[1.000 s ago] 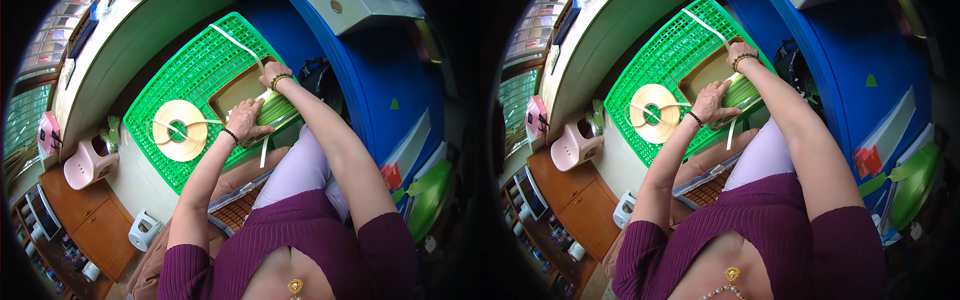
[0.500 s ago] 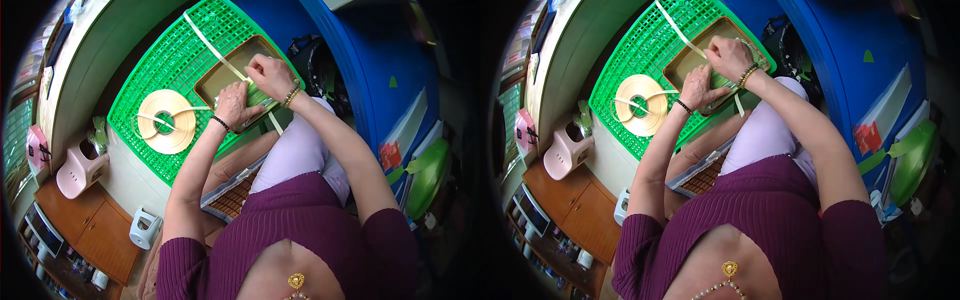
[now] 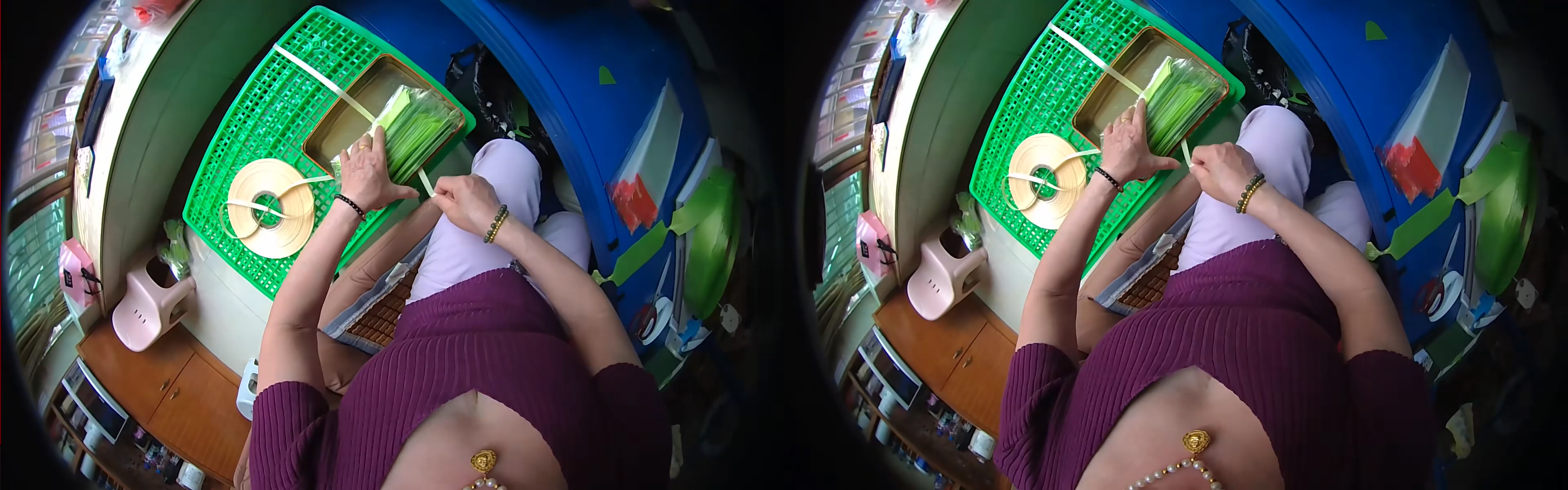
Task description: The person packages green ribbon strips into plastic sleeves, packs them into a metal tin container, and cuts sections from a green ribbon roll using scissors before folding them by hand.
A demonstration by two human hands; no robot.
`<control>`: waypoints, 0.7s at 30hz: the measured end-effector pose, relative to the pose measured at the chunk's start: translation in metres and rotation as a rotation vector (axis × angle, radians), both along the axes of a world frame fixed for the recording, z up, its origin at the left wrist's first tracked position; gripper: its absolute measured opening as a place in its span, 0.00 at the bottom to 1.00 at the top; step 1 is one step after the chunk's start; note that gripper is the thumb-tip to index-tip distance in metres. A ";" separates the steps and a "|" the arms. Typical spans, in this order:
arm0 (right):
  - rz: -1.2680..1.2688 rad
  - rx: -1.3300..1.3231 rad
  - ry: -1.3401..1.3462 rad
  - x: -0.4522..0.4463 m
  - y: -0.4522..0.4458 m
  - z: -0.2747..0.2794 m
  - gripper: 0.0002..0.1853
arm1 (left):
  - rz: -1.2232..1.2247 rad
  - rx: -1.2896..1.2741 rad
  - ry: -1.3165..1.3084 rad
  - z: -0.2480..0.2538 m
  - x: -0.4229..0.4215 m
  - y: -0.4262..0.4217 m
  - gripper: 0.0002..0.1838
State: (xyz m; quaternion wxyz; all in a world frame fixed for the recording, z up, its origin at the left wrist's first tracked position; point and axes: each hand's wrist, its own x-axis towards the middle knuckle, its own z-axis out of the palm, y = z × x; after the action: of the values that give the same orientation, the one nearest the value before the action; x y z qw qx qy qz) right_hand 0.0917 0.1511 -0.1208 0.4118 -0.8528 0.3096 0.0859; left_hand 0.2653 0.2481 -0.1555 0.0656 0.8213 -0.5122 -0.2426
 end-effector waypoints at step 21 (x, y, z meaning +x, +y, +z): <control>0.314 -0.392 0.063 -0.025 -0.047 0.030 0.15 | 0.168 0.021 -0.119 -0.018 0.064 0.009 0.57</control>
State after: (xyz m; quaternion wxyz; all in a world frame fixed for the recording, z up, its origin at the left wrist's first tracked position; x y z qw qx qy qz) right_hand 0.0671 0.1045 -0.0904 0.2104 -0.9508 0.1969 0.1135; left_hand 0.3296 0.2576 -0.1735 0.0464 0.8749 -0.4420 -0.1924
